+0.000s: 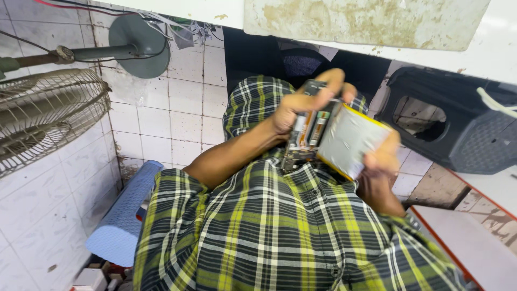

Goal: The person disassembles a smartphone by removing screws and prying open the casing. They detach the battery and other internal components using a screwdriver and a prying tool, then place the removed parts on the workbench.

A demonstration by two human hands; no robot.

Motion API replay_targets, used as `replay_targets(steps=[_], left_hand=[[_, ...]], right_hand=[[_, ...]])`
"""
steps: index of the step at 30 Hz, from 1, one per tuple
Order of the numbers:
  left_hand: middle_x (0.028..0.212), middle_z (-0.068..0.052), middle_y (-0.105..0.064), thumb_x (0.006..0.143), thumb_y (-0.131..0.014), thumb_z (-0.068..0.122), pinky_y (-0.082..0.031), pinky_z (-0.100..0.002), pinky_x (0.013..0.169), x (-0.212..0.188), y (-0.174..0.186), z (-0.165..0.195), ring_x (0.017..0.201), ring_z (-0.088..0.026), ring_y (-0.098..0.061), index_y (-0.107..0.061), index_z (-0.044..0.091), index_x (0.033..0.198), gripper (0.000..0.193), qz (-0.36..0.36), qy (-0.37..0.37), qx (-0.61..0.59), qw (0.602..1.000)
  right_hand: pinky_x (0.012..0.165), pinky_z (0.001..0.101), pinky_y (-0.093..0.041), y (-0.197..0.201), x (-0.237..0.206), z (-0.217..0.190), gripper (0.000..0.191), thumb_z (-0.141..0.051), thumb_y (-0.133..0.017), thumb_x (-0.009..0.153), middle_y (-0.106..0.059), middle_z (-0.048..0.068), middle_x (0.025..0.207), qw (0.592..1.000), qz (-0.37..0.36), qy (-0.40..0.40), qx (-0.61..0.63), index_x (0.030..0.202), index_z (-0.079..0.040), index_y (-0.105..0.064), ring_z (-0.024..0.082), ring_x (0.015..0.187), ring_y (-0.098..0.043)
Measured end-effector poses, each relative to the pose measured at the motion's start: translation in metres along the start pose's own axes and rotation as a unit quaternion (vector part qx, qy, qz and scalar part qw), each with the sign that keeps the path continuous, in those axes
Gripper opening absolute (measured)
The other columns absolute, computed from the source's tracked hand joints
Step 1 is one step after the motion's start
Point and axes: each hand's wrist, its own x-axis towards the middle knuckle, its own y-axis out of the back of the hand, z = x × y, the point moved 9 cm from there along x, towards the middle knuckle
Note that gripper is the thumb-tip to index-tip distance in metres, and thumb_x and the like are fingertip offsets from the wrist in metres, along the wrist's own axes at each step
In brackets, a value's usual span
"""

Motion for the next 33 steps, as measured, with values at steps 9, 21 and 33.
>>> replay_targets(steps=[9,21,33], left_hand=[[0.144,-0.02,-0.051,0.104,-0.068,0.037,-0.048,-0.049,0.118,-0.005,-0.02,0.005,0.138,-0.032,-0.054,-0.045,0.003,0.139,0.054,0.0,-0.003,0.03,1.0],[0.17,-0.015,-0.026,0.096,-0.069,0.027,-0.029,-0.04,0.132,-0.011,-0.046,0.027,0.155,-0.025,-0.035,-0.038,0.003,0.155,0.071,0.026,0.0,0.193,0.981],[0.17,-0.021,-0.023,0.092,-0.07,0.031,-0.024,-0.058,0.134,-0.004,-0.046,0.024,0.163,-0.036,-0.023,-0.016,0.008,0.165,0.093,0.045,0.017,0.168,0.985]], right_hand=[[0.043,0.0299,-0.045,0.009,0.012,-0.017,0.043,-0.013,-0.067,0.089,-0.053,0.008,0.046,0.994,-0.003,0.085,0.069,0.049,-0.002,-0.053,0.016,0.037,-0.05],[0.083,0.0226,-0.048,0.022,0.042,-0.047,0.029,0.0,-0.079,0.098,-0.064,0.008,0.101,0.967,0.145,0.1,-0.186,0.093,-0.007,-0.051,0.009,0.088,-0.056],[0.078,0.0191,-0.042,0.036,0.035,-0.125,0.024,-0.007,-0.064,0.105,-0.061,0.004,0.096,0.909,0.248,0.16,-0.293,0.125,0.004,-0.059,0.007,0.083,-0.053]])
